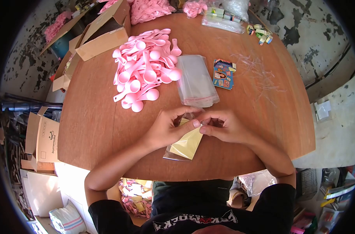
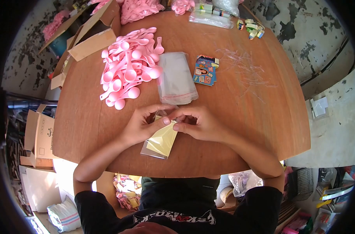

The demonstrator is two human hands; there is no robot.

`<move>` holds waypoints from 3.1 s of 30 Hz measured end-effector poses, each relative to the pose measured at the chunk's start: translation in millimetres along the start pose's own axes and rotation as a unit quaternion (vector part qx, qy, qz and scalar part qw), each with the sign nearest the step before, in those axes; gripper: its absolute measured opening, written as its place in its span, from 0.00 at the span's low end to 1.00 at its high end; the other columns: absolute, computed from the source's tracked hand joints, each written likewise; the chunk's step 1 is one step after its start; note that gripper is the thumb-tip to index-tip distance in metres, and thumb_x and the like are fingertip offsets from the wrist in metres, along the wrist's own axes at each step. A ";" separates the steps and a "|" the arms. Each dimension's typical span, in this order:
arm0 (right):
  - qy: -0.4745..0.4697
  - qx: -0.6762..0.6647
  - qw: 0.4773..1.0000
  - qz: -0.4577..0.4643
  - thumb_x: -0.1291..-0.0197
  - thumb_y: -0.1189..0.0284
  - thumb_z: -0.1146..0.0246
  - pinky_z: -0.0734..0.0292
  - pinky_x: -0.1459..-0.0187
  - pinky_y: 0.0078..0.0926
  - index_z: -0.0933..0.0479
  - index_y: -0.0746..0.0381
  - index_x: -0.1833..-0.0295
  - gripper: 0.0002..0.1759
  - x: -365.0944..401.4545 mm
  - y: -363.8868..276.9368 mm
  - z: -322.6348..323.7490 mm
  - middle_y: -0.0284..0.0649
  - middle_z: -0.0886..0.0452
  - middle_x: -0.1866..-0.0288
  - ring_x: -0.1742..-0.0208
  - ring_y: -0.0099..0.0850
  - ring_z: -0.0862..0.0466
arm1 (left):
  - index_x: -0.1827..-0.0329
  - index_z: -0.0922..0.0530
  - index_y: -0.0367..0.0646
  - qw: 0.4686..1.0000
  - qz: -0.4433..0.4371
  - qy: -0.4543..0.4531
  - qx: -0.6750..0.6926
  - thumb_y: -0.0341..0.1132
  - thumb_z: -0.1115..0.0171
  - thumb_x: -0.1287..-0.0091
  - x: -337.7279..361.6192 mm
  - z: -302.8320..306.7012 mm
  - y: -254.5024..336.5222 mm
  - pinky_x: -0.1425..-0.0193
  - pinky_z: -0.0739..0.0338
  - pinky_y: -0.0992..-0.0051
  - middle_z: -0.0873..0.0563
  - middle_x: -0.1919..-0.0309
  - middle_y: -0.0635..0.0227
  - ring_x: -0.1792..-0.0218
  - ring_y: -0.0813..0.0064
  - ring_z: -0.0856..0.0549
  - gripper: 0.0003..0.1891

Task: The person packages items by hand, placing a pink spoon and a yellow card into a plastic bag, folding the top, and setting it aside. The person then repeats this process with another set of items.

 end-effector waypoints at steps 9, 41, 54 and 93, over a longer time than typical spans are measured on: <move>0.132 -0.018 0.991 0.010 0.37 0.73 0.33 0.28 0.66 0.14 0.18 0.63 0.47 0.13 1.1 4.2 21.2 0.31 0.17 0.65 0.67 0.14 0.24 | 0.42 0.23 0.33 0.986 0.116 -0.066 0.098 0.31 0.36 0.31 -1.1 -5.1 -17.0 0.55 0.21 0.80 0.14 0.56 0.65 0.56 0.84 0.17 0.17; 0.023 0.033 0.999 0.025 0.39 0.76 0.33 0.24 0.63 0.18 0.19 0.64 0.48 0.13 -1.5 1.3 0.3 0.33 0.15 0.57 0.64 0.16 0.21 | 0.45 0.20 0.34 0.999 0.018 -0.030 0.001 0.34 0.34 0.33 -1.1 -5.5 -12.2 0.49 0.20 0.73 0.12 0.55 0.56 0.53 0.76 0.14 0.17; -0.006 0.017 1.000 0.020 0.40 0.77 0.32 0.24 0.60 0.19 0.20 0.65 0.47 0.15 -1.4 1.2 -2.7 0.35 0.15 0.55 0.60 0.17 0.21 | 0.42 0.22 0.32 0.998 0.008 -0.049 -0.027 0.33 0.35 0.31 0.0 -7.5 -8.1 0.49 0.21 0.77 0.13 0.53 0.60 0.53 0.81 0.17 0.18; 0.142 0.477 0.866 0.049 0.53 0.66 0.33 0.21 0.62 0.41 0.19 0.63 0.60 0.16 -231.8 -50.1 8.1 0.49 0.15 0.62 0.61 0.41 0.14 | 0.41 0.24 0.37 1.000 -0.010 -0.012 -0.025 0.32 0.33 0.34 -3.2 -1.5 -12.5 0.47 0.20 0.72 0.14 0.49 0.60 0.51 0.76 0.14 0.20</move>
Point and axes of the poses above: each hand's wrist, its own x-axis away from the middle knuckle, its own z-axis out of the back of the hand, y = z × x, the point moved 9 cm from there along -x, towards the middle knuckle
